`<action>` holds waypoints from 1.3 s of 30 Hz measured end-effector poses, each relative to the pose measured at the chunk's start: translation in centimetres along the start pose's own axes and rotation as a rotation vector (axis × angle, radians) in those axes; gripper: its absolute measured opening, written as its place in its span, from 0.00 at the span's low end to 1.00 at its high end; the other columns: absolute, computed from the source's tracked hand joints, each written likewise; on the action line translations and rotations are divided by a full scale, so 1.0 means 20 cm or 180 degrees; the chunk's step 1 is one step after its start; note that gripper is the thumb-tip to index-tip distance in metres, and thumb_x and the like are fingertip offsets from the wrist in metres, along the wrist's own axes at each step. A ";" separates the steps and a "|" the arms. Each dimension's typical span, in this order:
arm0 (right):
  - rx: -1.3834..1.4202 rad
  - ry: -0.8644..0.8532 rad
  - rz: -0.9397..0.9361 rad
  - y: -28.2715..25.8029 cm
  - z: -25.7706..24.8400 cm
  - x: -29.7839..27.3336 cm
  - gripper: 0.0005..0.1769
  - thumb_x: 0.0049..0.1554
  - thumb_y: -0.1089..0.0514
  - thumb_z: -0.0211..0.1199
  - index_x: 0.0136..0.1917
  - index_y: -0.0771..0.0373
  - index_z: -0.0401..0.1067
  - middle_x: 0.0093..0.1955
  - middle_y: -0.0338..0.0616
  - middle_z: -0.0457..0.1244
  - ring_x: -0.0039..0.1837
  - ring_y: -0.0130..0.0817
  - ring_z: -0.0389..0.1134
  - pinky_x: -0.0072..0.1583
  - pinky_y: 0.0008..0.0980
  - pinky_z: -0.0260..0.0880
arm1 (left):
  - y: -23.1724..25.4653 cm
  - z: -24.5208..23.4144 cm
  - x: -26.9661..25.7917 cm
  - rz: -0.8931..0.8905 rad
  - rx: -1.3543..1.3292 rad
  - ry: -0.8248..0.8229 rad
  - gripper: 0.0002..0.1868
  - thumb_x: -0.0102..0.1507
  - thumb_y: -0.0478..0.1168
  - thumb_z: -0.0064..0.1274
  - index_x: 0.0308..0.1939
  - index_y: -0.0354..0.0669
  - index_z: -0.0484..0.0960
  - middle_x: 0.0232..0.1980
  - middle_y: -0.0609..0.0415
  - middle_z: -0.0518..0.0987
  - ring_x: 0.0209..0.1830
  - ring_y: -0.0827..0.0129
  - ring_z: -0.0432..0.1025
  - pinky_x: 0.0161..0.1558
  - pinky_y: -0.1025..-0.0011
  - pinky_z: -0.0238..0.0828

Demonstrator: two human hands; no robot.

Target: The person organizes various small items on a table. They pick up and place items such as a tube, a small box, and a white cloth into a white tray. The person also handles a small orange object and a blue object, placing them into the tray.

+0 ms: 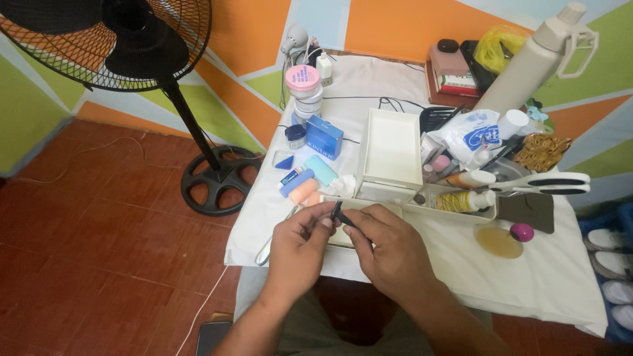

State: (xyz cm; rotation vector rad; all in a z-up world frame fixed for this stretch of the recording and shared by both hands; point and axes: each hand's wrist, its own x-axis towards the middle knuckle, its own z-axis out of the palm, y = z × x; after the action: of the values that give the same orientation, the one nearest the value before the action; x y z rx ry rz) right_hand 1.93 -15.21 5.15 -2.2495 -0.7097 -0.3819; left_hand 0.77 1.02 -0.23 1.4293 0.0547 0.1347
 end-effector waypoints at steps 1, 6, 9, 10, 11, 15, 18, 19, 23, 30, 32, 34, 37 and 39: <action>0.0017 -0.0005 0.0000 0.00 0.00 0.00 0.13 0.55 0.62 0.66 0.55 0.63 0.77 0.47 0.46 0.68 0.46 0.45 0.72 0.46 0.38 0.71 | -0.01 0.00 0.01 -0.0083 -0.0018 -0.0007 0.15 0.67 0.31 0.50 0.56 0.29 0.83 0.41 0.50 0.85 0.39 0.76 0.75 0.43 0.77 0.73; 0.0171 -0.0074 0.0038 0.03 -0.01 -0.01 0.14 0.54 0.63 0.66 0.55 0.63 0.77 0.46 0.46 0.68 0.45 0.44 0.72 0.46 0.37 0.71 | -0.04 -0.02 0.03 -0.0336 -0.0662 -0.0121 0.16 0.66 0.30 0.49 0.55 0.26 0.82 0.44 0.50 0.85 0.43 0.73 0.79 0.49 0.74 0.77; 0.0197 -0.0093 0.0004 0.04 0.00 0.00 0.15 0.54 0.63 0.66 0.56 0.63 0.77 0.46 0.46 0.68 0.47 0.44 0.71 0.47 0.37 0.71 | -0.05 -0.03 0.04 -0.0472 -0.0657 -0.0121 0.16 0.66 0.31 0.49 0.55 0.26 0.82 0.43 0.49 0.85 0.42 0.72 0.79 0.48 0.74 0.78; 0.0200 -0.0100 -0.0015 0.05 0.00 0.00 0.15 0.54 0.63 0.66 0.56 0.63 0.77 0.46 0.46 0.68 0.47 0.44 0.71 0.48 0.37 0.70 | -0.05 -0.03 0.04 -0.0521 -0.0634 -0.0115 0.16 0.66 0.31 0.50 0.55 0.27 0.82 0.43 0.48 0.85 0.42 0.72 0.79 0.48 0.74 0.78; 0.0181 -0.0103 -0.0026 0.05 0.00 -0.01 0.15 0.54 0.63 0.66 0.56 0.63 0.77 0.46 0.46 0.68 0.48 0.44 0.70 0.49 0.38 0.70 | -0.06 -0.03 0.04 -0.0476 -0.0572 -0.0046 0.16 0.66 0.32 0.50 0.55 0.26 0.82 0.42 0.47 0.85 0.41 0.72 0.79 0.47 0.74 0.78; 0.0161 -0.0048 -0.0067 0.06 0.01 -0.01 0.16 0.54 0.62 0.67 0.56 0.64 0.77 0.46 0.47 0.69 0.50 0.45 0.69 0.52 0.38 0.69 | -0.08 -0.05 0.08 -0.0382 -0.0777 0.0217 0.16 0.68 0.34 0.48 0.56 0.27 0.81 0.42 0.46 0.84 0.38 0.70 0.79 0.45 0.73 0.78; 0.0301 -0.0043 -0.0098 0.08 0.01 -0.02 0.17 0.53 0.60 0.68 0.56 0.65 0.77 0.47 0.47 0.69 0.51 0.44 0.70 0.52 0.38 0.69 | -0.08 -0.11 0.14 -0.0508 -0.1329 0.0498 0.16 0.68 0.36 0.46 0.56 0.29 0.80 0.44 0.49 0.84 0.38 0.72 0.78 0.42 0.74 0.77; 0.0367 -0.0053 -0.0111 0.09 0.01 -0.03 0.17 0.52 0.60 0.69 0.55 0.65 0.77 0.47 0.47 0.69 0.51 0.44 0.70 0.52 0.38 0.69 | -0.07 -0.14 0.16 -0.0568 -0.1521 0.0608 0.16 0.68 0.36 0.45 0.55 0.30 0.80 0.45 0.50 0.85 0.37 0.72 0.77 0.41 0.74 0.76; 0.0323 -0.0029 0.0200 0.16 -0.01 -0.06 0.14 0.53 0.59 0.68 0.53 0.64 0.77 0.48 0.47 0.69 0.51 0.42 0.72 0.52 0.37 0.72 | -0.07 -0.31 0.27 -0.0180 -0.0993 0.0969 0.14 0.71 0.38 0.47 0.54 0.32 0.82 0.40 0.53 0.81 0.31 0.74 0.73 0.34 0.75 0.73; 0.0048 -0.0157 0.0710 0.21 -0.01 -0.02 0.13 0.53 0.57 0.68 0.51 0.61 0.78 0.47 0.45 0.69 0.43 0.38 0.72 0.45 0.34 0.72 | -0.06 -0.50 0.41 -0.0649 0.0910 0.0820 0.14 0.69 0.40 0.48 0.46 0.34 0.86 0.30 0.53 0.79 0.23 0.74 0.69 0.28 0.73 0.65; 0.0064 -0.0337 0.0787 0.19 0.01 0.02 0.15 0.54 0.56 0.67 0.55 0.59 0.77 0.52 0.45 0.68 0.43 0.39 0.72 0.46 0.35 0.73 | -0.06 -0.51 0.42 -0.0797 0.1472 0.0668 0.15 0.69 0.42 0.49 0.45 0.34 0.86 0.30 0.49 0.80 0.24 0.71 0.70 0.28 0.70 0.66; 0.0093 -0.0576 0.0888 0.15 0.05 0.06 0.20 0.54 0.56 0.64 0.60 0.56 0.76 0.58 0.46 0.65 0.46 0.42 0.72 0.48 0.37 0.73 | -0.05 -0.51 0.43 -0.0776 0.1928 0.0566 0.16 0.68 0.43 0.49 0.45 0.33 0.86 0.32 0.44 0.82 0.26 0.65 0.73 0.32 0.66 0.69; -0.0300 -0.0516 0.0303 0.13 0.11 0.11 0.19 0.56 0.56 0.63 0.61 0.56 0.76 0.64 0.53 0.63 0.60 0.51 0.68 0.58 0.44 0.69 | -0.04 -0.51 0.43 -0.0234 0.2349 0.0486 0.16 0.63 0.43 0.50 0.48 0.38 0.85 0.39 0.42 0.85 0.37 0.57 0.80 0.43 0.64 0.74; -0.0546 -0.0778 0.0524 0.12 0.14 0.14 0.20 0.56 0.54 0.62 0.61 0.55 0.76 0.67 0.52 0.62 0.64 0.51 0.66 0.62 0.44 0.67 | -0.02 -0.50 0.41 -0.0491 0.2584 0.0512 0.17 0.62 0.46 0.53 0.50 0.41 0.84 0.41 0.38 0.84 0.43 0.51 0.80 0.47 0.61 0.74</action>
State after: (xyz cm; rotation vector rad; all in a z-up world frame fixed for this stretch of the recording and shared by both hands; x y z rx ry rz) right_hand 5.78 -13.54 3.21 -2.5252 -0.6279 -0.0906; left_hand 7.81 11.92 -1.72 2.2126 0.3863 0.1029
